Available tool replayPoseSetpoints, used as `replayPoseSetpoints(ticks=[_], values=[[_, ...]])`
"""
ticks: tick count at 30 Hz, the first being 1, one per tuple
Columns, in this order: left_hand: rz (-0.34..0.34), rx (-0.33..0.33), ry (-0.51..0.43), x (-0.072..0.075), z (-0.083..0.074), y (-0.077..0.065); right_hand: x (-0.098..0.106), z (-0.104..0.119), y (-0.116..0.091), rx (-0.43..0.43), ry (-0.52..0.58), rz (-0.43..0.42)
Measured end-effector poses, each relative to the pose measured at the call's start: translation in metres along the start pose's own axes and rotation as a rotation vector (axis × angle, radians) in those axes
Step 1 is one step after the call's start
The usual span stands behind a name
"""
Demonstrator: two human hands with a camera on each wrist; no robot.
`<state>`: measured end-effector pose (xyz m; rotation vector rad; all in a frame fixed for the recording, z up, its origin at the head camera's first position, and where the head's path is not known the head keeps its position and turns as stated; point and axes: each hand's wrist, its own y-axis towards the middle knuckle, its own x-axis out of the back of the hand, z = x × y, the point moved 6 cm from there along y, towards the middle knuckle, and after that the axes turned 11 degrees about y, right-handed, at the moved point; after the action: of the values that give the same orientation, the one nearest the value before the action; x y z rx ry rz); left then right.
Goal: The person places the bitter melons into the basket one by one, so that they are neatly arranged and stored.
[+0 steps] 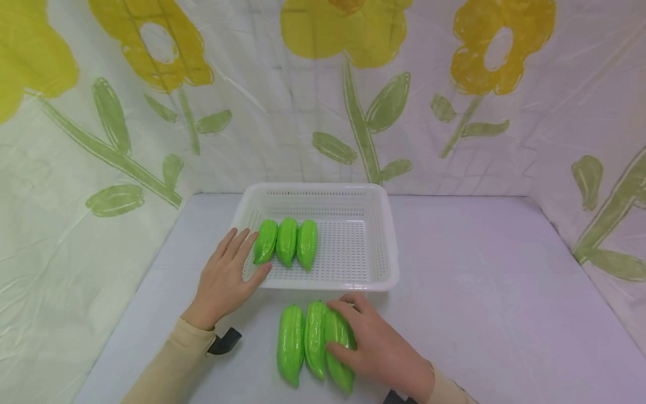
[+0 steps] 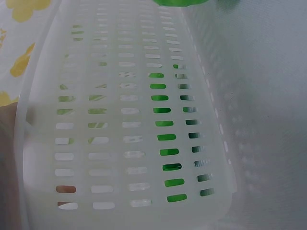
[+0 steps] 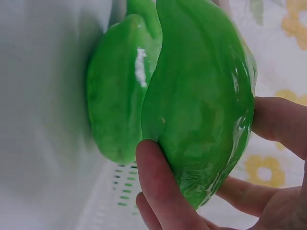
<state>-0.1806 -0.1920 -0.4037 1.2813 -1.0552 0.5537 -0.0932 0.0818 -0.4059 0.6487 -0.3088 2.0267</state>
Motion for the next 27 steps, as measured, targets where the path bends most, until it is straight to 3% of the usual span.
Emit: replayPoseSetpoints(ticks=[17,27], values=[[-0.009,-0.003,-0.004,0.002,-0.002,-0.001,0.032,0.030,0.003,0.102,0.015,-0.003],[0.010,0.005,-0.001,0.000,-0.001,-0.001,0.043,0.040,0.008,0.097,0.020,0.000]])
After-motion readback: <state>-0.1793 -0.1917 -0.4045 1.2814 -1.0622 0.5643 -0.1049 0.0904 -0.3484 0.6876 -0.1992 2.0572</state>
